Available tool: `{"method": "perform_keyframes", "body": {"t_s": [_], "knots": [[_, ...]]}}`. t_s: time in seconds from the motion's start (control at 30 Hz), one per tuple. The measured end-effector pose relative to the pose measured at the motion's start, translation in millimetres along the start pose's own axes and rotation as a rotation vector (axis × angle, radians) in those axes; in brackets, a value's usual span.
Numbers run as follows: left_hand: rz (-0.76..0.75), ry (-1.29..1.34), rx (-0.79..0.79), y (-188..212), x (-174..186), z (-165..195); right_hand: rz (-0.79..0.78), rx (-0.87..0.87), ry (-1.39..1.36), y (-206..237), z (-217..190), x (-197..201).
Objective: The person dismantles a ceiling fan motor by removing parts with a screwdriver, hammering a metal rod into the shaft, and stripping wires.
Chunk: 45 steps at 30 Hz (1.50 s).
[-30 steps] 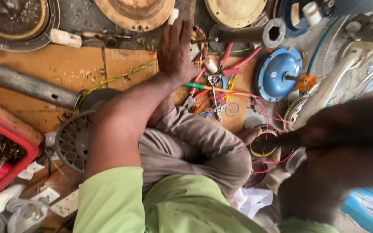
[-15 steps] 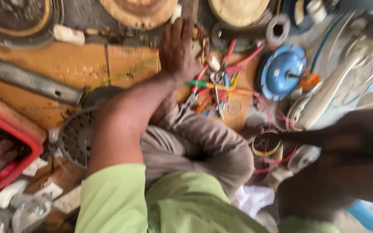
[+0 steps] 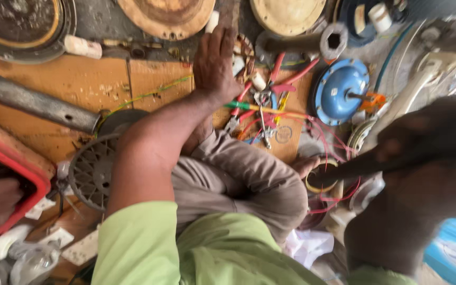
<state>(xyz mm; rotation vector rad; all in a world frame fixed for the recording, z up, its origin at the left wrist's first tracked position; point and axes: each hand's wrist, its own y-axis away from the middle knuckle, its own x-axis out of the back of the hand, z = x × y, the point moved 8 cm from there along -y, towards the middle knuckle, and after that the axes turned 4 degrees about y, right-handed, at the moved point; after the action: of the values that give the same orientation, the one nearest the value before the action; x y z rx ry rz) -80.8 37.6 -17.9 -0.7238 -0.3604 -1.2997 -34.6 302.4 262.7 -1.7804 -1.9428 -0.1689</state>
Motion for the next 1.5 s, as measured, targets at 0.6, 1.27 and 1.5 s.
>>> {"method": "perform_keyframes", "body": {"t_s": [0.6, 1.27, 1.5], "knots": [[0.042, -0.010, -0.029, 1, 8, 0, -0.277, -0.173, -0.039, 48, 18, 75], [-0.040, 0.106, 0.137, -8, 15, -7, -0.720, -0.686, 0.306, 241, 125, -161], [-0.087, 0.242, -0.262, 18, 109, 86, -0.083, -0.737, -0.397, 128, 125, -122]]}}
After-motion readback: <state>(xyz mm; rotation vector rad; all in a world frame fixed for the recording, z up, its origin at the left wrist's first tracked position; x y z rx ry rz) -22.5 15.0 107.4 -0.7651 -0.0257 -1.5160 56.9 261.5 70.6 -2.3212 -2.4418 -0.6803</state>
